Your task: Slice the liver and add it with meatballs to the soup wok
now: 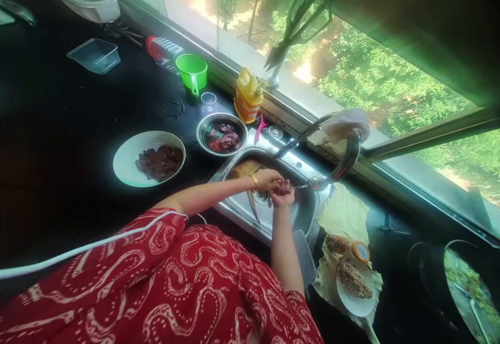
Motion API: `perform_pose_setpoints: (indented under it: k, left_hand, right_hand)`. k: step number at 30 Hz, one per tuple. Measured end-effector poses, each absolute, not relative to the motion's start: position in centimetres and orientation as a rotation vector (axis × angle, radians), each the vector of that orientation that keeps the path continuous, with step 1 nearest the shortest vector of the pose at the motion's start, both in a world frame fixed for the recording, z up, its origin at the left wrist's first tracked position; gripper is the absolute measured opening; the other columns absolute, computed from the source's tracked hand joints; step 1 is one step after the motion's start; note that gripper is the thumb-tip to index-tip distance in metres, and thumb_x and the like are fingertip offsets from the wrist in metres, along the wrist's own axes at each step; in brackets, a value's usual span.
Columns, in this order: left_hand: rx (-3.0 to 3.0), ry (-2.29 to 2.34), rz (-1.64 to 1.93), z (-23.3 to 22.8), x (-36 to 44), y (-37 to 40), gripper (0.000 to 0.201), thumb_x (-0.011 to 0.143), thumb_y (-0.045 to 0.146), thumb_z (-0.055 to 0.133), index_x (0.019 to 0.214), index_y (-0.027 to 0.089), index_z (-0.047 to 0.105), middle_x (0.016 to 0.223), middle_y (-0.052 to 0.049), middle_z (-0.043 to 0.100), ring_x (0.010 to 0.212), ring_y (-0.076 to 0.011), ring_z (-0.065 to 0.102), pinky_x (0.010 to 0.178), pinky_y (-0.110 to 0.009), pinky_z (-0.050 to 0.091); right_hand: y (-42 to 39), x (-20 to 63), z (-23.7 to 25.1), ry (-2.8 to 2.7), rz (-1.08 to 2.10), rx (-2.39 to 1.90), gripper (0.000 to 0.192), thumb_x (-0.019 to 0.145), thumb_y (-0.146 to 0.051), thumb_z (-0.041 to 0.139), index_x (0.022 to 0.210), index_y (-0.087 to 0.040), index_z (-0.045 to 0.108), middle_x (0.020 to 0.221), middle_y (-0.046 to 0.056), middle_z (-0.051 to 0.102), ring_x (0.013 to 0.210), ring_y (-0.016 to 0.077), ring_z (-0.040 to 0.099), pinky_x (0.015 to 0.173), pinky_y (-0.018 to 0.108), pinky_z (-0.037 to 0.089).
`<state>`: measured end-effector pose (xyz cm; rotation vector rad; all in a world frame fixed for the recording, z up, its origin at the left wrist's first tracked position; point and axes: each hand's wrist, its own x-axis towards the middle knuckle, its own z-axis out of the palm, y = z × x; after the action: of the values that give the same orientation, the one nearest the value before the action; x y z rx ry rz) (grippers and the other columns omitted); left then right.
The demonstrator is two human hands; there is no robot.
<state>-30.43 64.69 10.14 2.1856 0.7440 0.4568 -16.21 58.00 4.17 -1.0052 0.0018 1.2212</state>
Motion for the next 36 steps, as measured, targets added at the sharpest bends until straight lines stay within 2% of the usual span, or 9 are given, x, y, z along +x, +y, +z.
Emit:
perform_pose_setpoints:
  k: [3,7,10,13,19,27,30,33,36]
  left_hand:
    - [2.237,1.131,0.404,11.5,-37.5,70.0,0.029,0.082,0.027,0.063,0.107,0.023,0.076,0.115,-0.012,0.068,0.115,-0.0278,0.059,0.103,-0.038,0.044]
    - [2.302,1.343,0.263,12.6,-44.0,74.8,0.043,0.071,0.023,0.072,0.114,0.020,0.074,0.138,-0.015,0.056,0.135,-0.0380,0.041,0.114,-0.051,0.029]
    - [2.412,1.375,0.084,12.1,-44.7,75.8,0.058,0.063,0.017,0.075,0.120,0.021,0.071,0.155,-0.012,0.039,0.144,-0.0382,0.029,0.119,-0.055,0.017]
    - [2.578,1.372,-0.156,11.0,-43.7,76.5,0.059,0.067,0.018,0.072,0.126,0.020,0.066,0.160,-0.012,0.030,0.148,-0.0357,0.021,0.120,-0.056,0.010]
    - [2.605,1.302,-0.209,10.3,-43.7,77.9,0.047,0.077,0.025,0.064,0.123,0.014,0.068,0.156,-0.019,0.036,0.148,-0.0338,0.022,0.120,-0.053,0.016]
    - [2.614,1.109,-0.225,10.9,-45.8,76.8,0.044,0.070,0.018,0.063,0.111,0.027,0.074,0.156,-0.006,0.040,0.149,-0.0334,0.019,0.120,-0.056,0.011]
    - [2.542,1.095,-0.143,11.5,-46.5,75.8,0.037,0.079,0.026,0.061,0.114,0.028,0.074,0.146,-0.007,0.052,0.142,-0.0324,0.032,0.119,-0.052,0.018]
    - [2.422,1.144,-0.133,11.9,-46.6,74.7,0.038,0.082,0.029,0.061,0.119,0.027,0.072,0.123,-0.011,0.065,0.126,-0.0325,0.048,0.112,-0.050,0.029]
    - [2.356,1.244,-0.040,12.0,-46.5,73.6,0.039,0.083,0.027,0.059,0.121,0.022,0.071,0.114,-0.012,0.068,0.118,-0.0319,0.053,0.110,-0.048,0.034]
  right_hand:
    - [57.9,-15.8,3.8,0.045,1.258,-1.000,0.047,0.094,-0.049,0.029,0.073,-0.025,0.063,0.069,0.000,0.068,0.065,0.0159,0.064,0.079,0.041,0.054]
    - [57.8,-15.7,3.6,0.058,1.288,-1.030,0.051,0.095,-0.049,0.025,0.073,-0.025,0.063,0.068,0.001,0.067,0.065,0.0167,0.065,0.078,0.043,0.053]
    - [57.6,-15.9,3.7,0.038,1.314,-1.076,0.047,0.095,-0.048,0.027,0.074,-0.026,0.063,0.068,0.000,0.067,0.063,0.0160,0.063,0.079,0.044,0.052]
    - [57.3,-16.0,4.0,0.010,1.312,-1.098,0.042,0.093,-0.047,0.031,0.075,-0.026,0.063,0.069,0.000,0.067,0.064,0.0161,0.063,0.079,0.044,0.052]
    - [56.8,-16.5,4.6,0.026,1.332,-1.092,0.043,0.095,-0.048,0.031,0.077,-0.026,0.064,0.069,0.001,0.067,0.064,0.0173,0.064,0.077,0.043,0.053]
    - [57.3,-19.2,5.8,-0.001,1.476,-1.065,0.042,0.096,-0.053,0.035,0.082,-0.026,0.064,0.070,0.001,0.069,0.062,0.0166,0.063,0.070,0.038,0.054]
    - [58.2,-21.3,6.9,0.022,1.562,-1.045,0.036,0.097,-0.052,0.039,0.087,-0.025,0.063,0.073,0.001,0.070,0.064,0.0166,0.064,0.068,0.037,0.055]
    - [60.5,-24.6,8.1,0.091,1.657,-1.020,0.028,0.098,-0.043,0.042,0.089,-0.024,0.060,0.074,0.000,0.069,0.065,0.0165,0.065,0.066,0.034,0.055]
    - [63.8,-28.2,8.6,0.165,1.771,-1.052,0.030,0.100,-0.036,0.039,0.080,-0.021,0.056,0.066,0.000,0.065,0.061,0.0166,0.063,0.059,0.031,0.054]
